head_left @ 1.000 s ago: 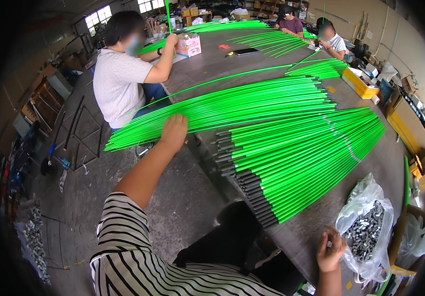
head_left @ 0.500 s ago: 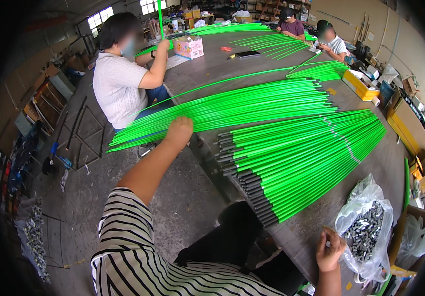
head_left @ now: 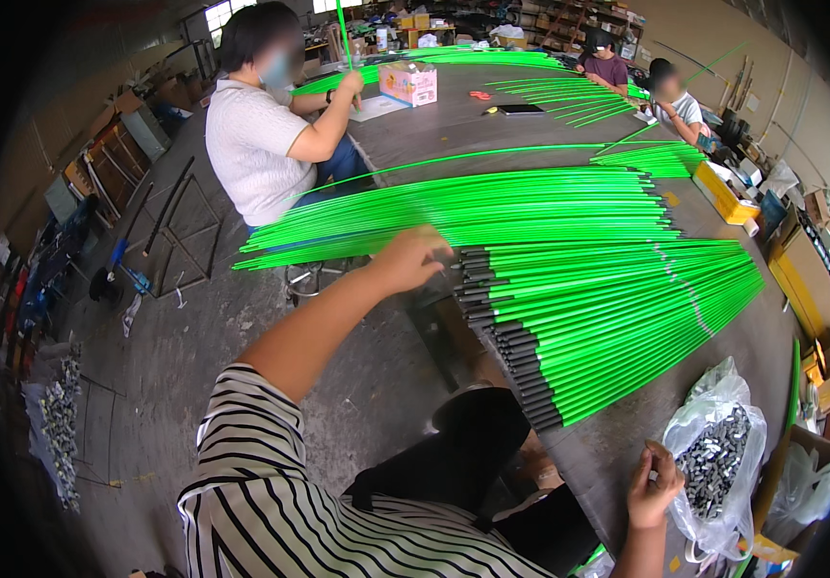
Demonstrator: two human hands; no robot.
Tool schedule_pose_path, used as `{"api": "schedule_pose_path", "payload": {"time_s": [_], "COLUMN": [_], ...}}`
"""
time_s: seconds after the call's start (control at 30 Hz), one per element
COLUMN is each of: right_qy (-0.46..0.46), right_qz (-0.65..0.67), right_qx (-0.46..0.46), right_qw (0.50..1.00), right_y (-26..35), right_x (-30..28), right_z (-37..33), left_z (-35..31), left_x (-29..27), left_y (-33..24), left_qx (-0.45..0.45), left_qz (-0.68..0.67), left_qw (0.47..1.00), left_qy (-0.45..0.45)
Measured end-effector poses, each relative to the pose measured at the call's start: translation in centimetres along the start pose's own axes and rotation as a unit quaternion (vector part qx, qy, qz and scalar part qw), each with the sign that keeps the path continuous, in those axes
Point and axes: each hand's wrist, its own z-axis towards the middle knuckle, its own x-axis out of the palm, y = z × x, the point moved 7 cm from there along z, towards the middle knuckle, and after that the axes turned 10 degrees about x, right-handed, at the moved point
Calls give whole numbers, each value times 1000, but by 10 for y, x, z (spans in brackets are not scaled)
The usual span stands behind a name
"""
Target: The person assembles long green poles by inserting small metal caps into their ends. They pick up bundles of poles, separate them, and attach the caps one by one before placing the finished poles back on the table.
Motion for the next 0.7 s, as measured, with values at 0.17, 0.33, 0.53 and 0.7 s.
{"api": "schedule_pose_path", "payload": {"time_s": [0.17, 0.33, 0.53, 0.7], "right_qy": [-8, -25, 23, 5], "right_qz": [-14, -39, -157, -423], "right_qx": [-21, -58, -60, -215], "right_qw": [1000, 997, 986, 880], "right_y": [5, 18, 6, -9], "right_x": [3, 3, 15, 40], "right_z": [0, 5, -6, -34], "left_z": [-23, -22, -12, -8], "left_x": [32, 38, 23, 23], "left_y": [-2, 3, -14, -15], "left_qx": [-72, -93, -22, 15], "left_qz": [-278, -305, -211, -174], "left_qw": [957, 947, 977, 984], "left_qy": [35, 39, 36, 38]}}
